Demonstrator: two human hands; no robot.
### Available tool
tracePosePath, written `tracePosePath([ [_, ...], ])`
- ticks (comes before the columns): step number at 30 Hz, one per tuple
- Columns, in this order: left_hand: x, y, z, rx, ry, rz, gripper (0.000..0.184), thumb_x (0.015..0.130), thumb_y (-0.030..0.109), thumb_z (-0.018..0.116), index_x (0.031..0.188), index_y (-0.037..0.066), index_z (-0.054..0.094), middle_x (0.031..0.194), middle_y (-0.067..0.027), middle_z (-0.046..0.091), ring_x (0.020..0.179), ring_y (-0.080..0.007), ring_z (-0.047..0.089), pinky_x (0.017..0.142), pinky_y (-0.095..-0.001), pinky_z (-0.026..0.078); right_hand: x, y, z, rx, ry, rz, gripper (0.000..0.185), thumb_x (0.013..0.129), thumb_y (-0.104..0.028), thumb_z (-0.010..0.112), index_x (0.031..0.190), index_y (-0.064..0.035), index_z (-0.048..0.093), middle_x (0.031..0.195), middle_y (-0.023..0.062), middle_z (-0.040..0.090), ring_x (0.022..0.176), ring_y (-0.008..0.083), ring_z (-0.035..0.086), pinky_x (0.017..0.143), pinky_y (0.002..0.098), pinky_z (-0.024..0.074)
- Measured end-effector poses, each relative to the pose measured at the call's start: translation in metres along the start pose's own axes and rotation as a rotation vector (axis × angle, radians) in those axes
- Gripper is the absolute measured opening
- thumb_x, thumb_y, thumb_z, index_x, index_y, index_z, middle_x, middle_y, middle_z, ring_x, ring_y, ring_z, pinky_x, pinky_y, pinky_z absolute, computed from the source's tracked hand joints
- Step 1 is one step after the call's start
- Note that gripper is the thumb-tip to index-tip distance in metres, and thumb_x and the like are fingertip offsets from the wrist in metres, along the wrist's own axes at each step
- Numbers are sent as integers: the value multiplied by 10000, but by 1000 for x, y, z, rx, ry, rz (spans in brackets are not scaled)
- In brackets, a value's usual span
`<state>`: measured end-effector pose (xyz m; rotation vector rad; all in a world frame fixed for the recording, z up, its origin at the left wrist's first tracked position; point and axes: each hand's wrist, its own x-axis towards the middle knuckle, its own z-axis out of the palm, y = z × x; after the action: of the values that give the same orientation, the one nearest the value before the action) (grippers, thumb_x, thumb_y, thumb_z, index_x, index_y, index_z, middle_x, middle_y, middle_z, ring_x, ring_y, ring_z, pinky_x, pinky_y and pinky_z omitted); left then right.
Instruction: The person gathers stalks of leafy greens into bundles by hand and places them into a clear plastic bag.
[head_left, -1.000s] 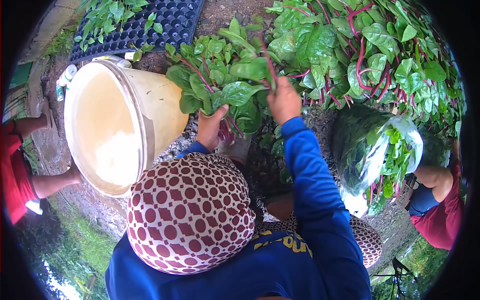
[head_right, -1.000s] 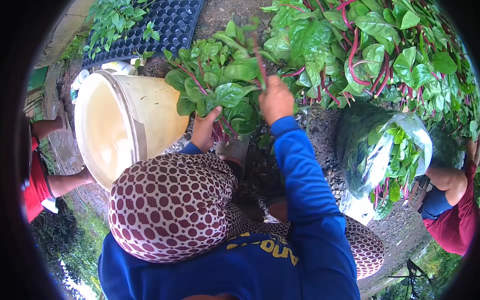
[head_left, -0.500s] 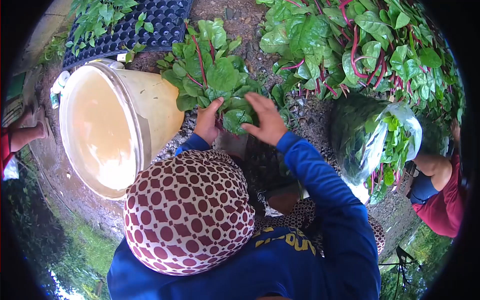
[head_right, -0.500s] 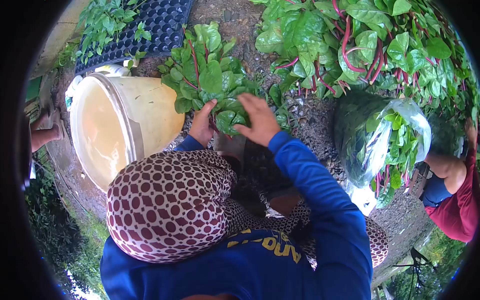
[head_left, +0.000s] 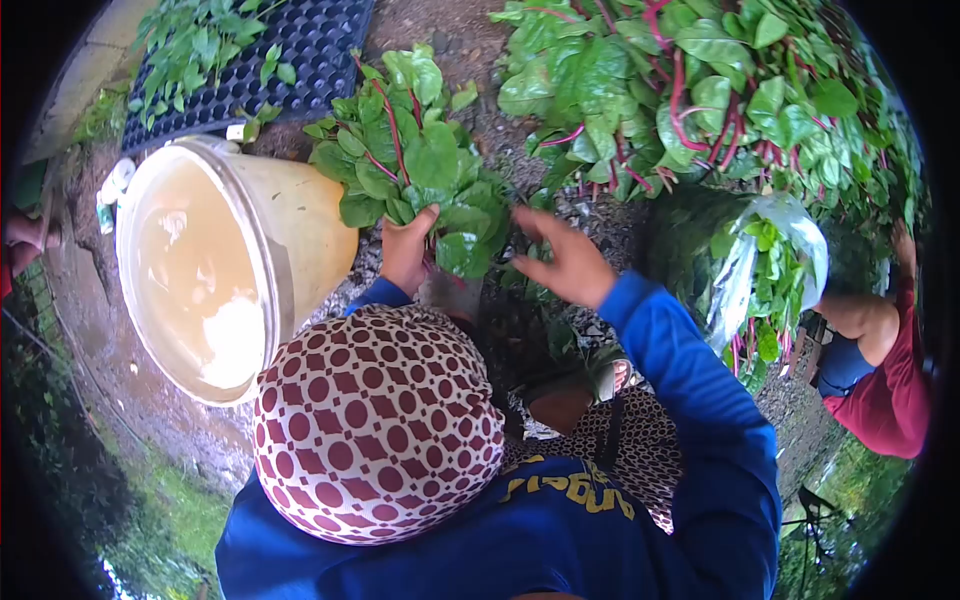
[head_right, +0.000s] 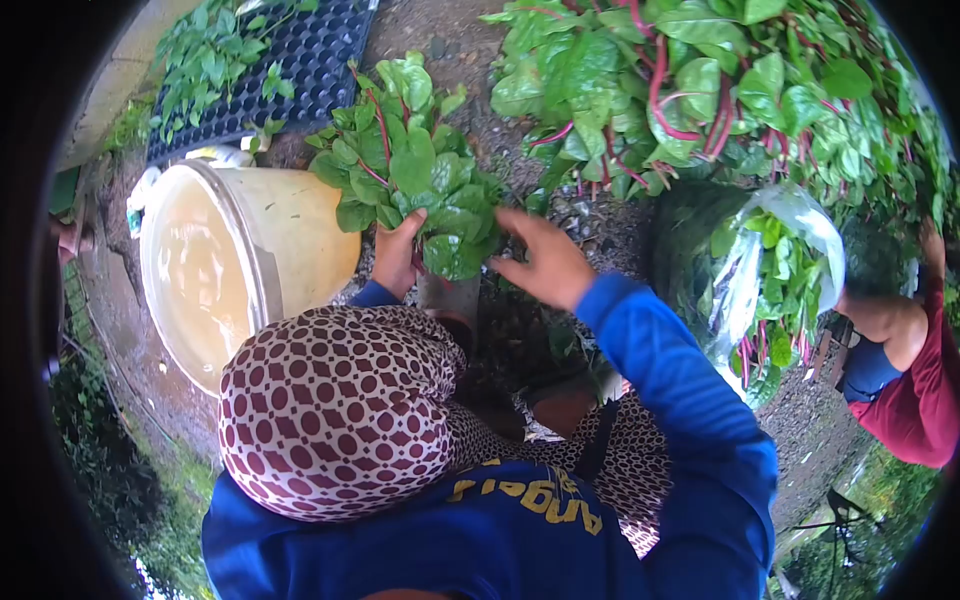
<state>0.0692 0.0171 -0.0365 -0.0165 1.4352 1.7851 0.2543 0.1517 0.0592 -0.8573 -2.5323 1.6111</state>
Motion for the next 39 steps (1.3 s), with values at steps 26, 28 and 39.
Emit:
tracePosePath([
  [26, -135, 199, 282, 615, -1037, 1143, 626, 782, 264, 707, 1297, 37, 435, 1322, -153, 454, 1122, -254, 523, 952, -366, 420, -156, -104, -285, 689, 805, -11, 556, 744, -311, 706, 1159, 31, 564, 1092, 110, 615, 1054, 221, 545, 956, 386, 382],
  [28, -134, 202, 308, 790, -1002, 875, 629, 798, 309, 691, 1291, 17, 431, 1256, -160, 499, 1053, -237, 555, 899, -351, 446, -215, -93, -328, 562, 841, 1, 553, 746, -310, 705, 1170, 14, 564, 1092, 101, 615, 1056, 207, 545, 956, 376, 382],
  [39, -85, 3, 397, 1072, -842, 237, 554, 804, 376, 661, 1198, 13, 516, 1062, -125, 620, 929, -232, 601, 820, -363, 464, -366, -30, -299, 261, 843, 143, 515, 686, -209, 734, 1121, 3, 557, 1031, 44, 599, 936, 148, 547, 853, 306, 436],
])
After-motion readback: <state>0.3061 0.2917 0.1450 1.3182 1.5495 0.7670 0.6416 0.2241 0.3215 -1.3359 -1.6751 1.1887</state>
